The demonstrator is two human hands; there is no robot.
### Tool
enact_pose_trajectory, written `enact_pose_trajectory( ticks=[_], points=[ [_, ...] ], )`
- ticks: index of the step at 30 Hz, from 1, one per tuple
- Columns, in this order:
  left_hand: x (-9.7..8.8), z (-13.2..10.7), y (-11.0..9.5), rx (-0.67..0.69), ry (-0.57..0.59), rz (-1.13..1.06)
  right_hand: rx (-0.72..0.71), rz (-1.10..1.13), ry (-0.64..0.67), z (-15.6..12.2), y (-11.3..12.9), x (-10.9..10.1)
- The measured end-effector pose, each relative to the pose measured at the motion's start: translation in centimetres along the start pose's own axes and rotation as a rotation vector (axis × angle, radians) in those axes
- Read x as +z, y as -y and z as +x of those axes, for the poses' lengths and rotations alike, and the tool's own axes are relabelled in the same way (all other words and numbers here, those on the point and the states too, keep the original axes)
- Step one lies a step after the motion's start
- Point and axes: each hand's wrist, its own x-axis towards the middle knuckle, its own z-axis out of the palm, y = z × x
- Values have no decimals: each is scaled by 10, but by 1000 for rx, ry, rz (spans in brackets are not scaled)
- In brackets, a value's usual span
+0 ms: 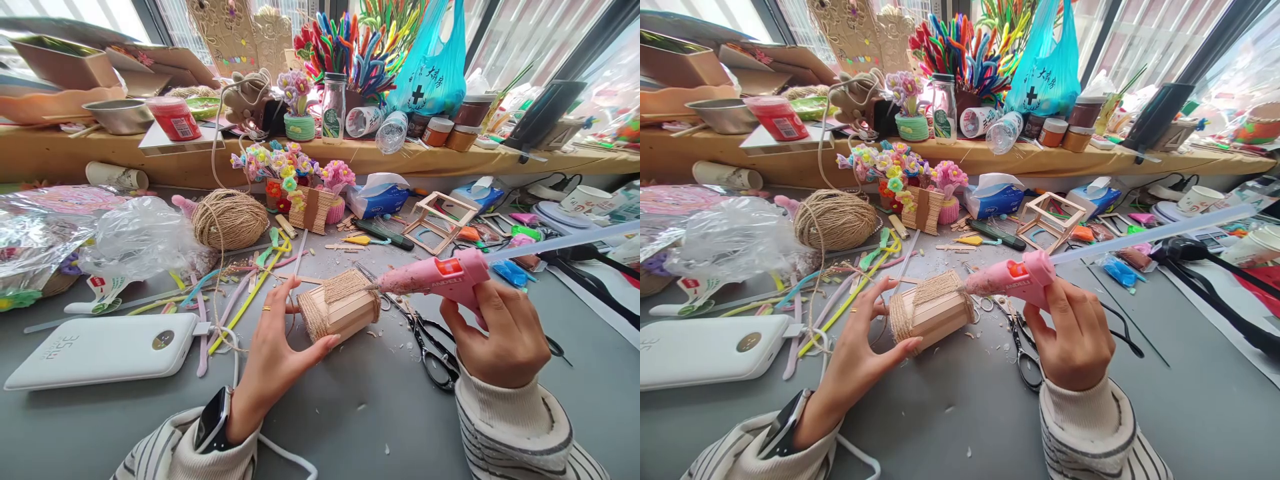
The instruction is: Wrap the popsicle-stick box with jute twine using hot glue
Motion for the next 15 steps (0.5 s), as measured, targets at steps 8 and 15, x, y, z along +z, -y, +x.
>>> enact_pose_trajectory(
  ticks=[8,15],
  points=[
    [-1,0,-1,14,-3,9,-19,-15,18,2,0,-2],
    [0,-1,-1,20,-1,21,-62,5,-16,4,2,-6]
  ],
)
